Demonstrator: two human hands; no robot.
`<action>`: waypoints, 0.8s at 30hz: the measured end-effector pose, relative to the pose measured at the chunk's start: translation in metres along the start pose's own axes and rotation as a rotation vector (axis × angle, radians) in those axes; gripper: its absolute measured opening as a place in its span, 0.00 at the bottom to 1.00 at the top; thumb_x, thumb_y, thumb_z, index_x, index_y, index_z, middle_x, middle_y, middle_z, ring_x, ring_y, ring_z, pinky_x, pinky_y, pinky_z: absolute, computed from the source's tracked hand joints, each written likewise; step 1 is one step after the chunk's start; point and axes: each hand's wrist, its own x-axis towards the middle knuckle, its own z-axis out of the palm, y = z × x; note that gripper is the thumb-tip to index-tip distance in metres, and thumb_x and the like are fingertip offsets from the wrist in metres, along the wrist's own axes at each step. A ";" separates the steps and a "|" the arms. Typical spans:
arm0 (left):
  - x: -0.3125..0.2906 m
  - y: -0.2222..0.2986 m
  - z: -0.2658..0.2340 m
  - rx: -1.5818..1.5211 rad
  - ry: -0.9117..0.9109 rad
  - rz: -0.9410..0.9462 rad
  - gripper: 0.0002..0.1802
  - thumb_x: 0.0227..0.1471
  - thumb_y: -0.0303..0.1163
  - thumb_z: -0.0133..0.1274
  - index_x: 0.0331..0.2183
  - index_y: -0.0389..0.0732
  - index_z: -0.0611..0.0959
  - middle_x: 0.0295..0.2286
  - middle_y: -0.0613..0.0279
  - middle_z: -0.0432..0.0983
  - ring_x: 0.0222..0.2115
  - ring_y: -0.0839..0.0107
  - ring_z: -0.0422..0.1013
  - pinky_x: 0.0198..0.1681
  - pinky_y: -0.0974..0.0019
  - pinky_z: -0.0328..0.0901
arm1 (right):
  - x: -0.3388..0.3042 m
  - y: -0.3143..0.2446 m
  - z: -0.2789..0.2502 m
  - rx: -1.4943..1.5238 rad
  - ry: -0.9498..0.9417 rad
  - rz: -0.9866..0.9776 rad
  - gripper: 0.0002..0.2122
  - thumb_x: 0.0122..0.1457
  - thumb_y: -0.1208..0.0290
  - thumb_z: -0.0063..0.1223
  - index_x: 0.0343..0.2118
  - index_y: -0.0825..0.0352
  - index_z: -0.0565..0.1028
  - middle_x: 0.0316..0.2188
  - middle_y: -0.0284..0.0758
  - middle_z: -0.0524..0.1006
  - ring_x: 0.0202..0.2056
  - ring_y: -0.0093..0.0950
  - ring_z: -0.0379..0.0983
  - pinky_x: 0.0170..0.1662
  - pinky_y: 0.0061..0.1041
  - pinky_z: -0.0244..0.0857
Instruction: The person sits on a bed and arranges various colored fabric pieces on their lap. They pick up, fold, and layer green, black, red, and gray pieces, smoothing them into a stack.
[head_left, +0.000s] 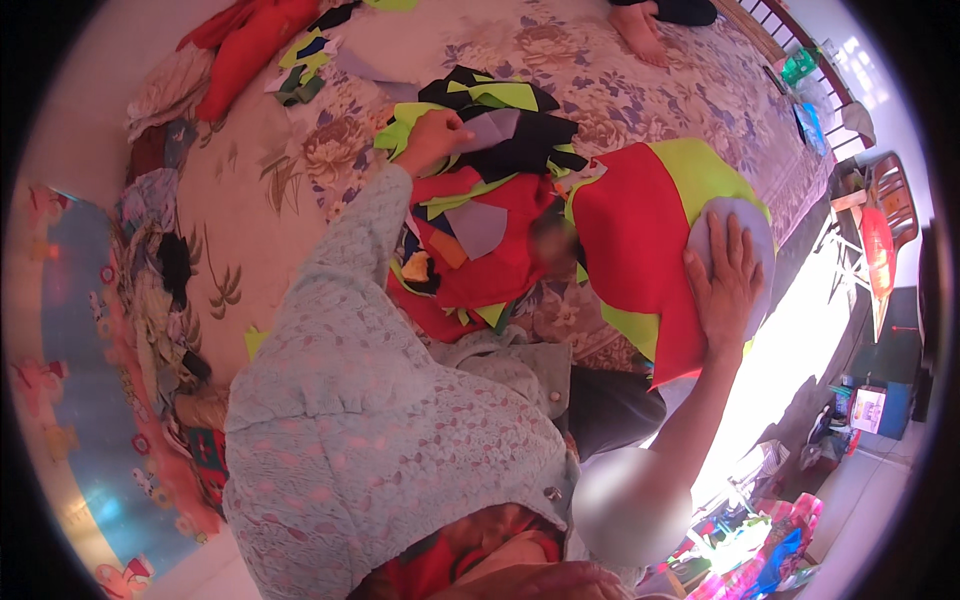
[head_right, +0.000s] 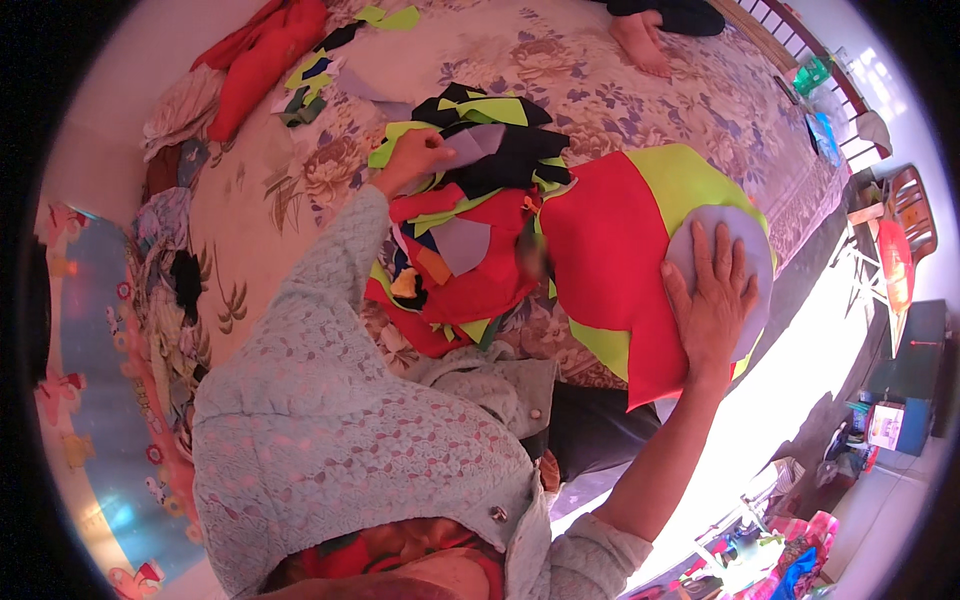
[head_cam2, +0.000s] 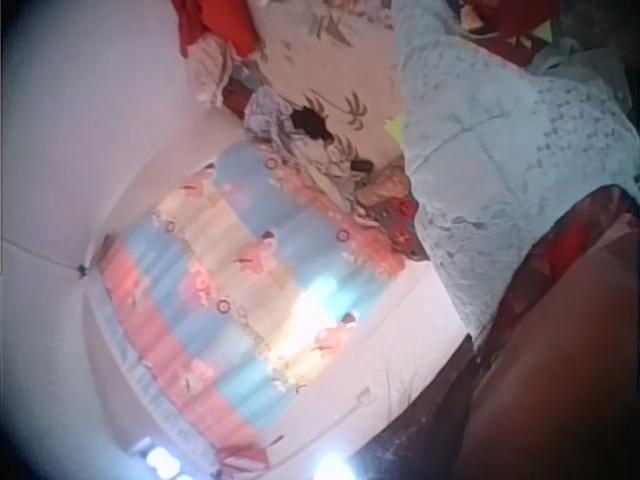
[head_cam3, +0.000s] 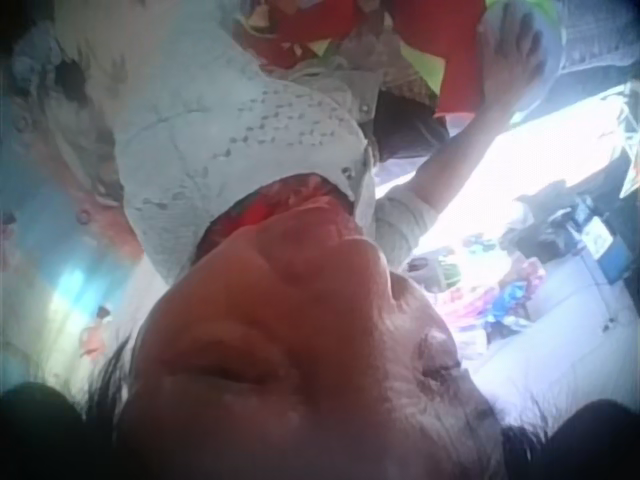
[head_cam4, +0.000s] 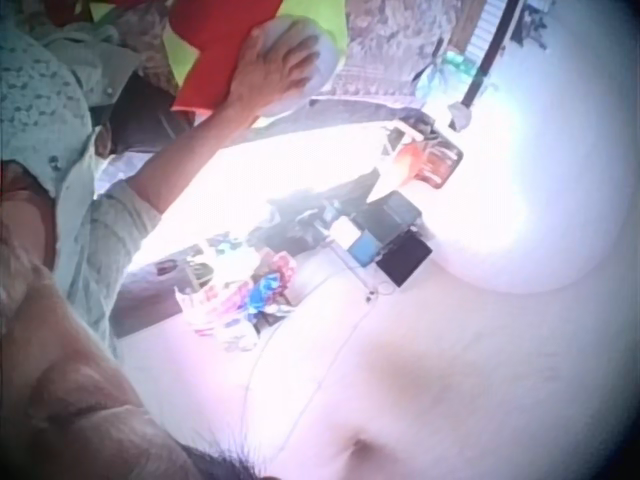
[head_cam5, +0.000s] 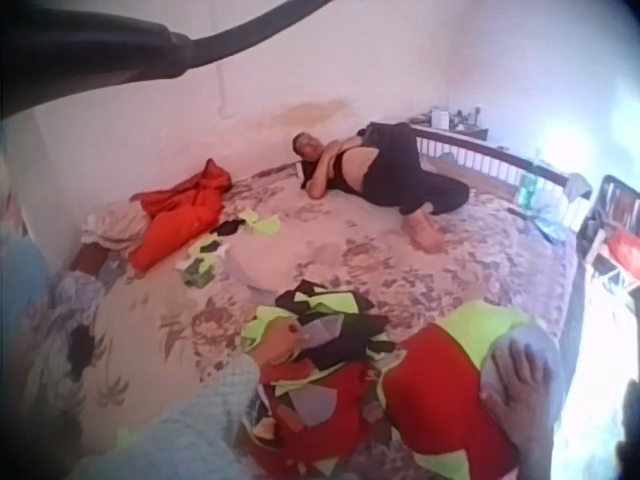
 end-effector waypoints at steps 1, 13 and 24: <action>0.002 0.001 -0.007 -0.046 -0.004 0.035 0.18 0.39 0.43 0.65 0.27 0.38 0.82 0.22 0.59 0.77 0.24 0.69 0.74 0.29 0.64 0.67 | 0.000 0.000 0.000 0.003 0.002 0.004 0.29 0.59 0.43 0.43 0.62 0.46 0.61 0.65 0.30 0.55 0.66 0.34 0.45 0.66 0.46 0.31; 0.002 0.159 -0.059 -0.999 -0.273 0.056 0.12 0.55 0.36 0.55 0.35 0.37 0.80 0.30 0.67 0.77 0.28 0.80 0.72 0.32 0.75 0.67 | -0.003 0.001 0.002 0.060 0.049 0.013 0.29 0.56 0.44 0.47 0.61 0.46 0.64 0.64 0.32 0.58 0.65 0.36 0.48 0.65 0.48 0.33; -0.023 0.290 0.006 -0.642 -0.535 0.768 0.10 0.56 0.36 0.54 0.32 0.38 0.75 0.34 0.65 0.74 0.32 0.83 0.67 0.39 0.74 0.63 | -0.004 0.002 0.001 0.046 0.059 0.011 0.29 0.56 0.42 0.45 0.59 0.50 0.66 0.64 0.32 0.59 0.65 0.36 0.49 0.65 0.48 0.34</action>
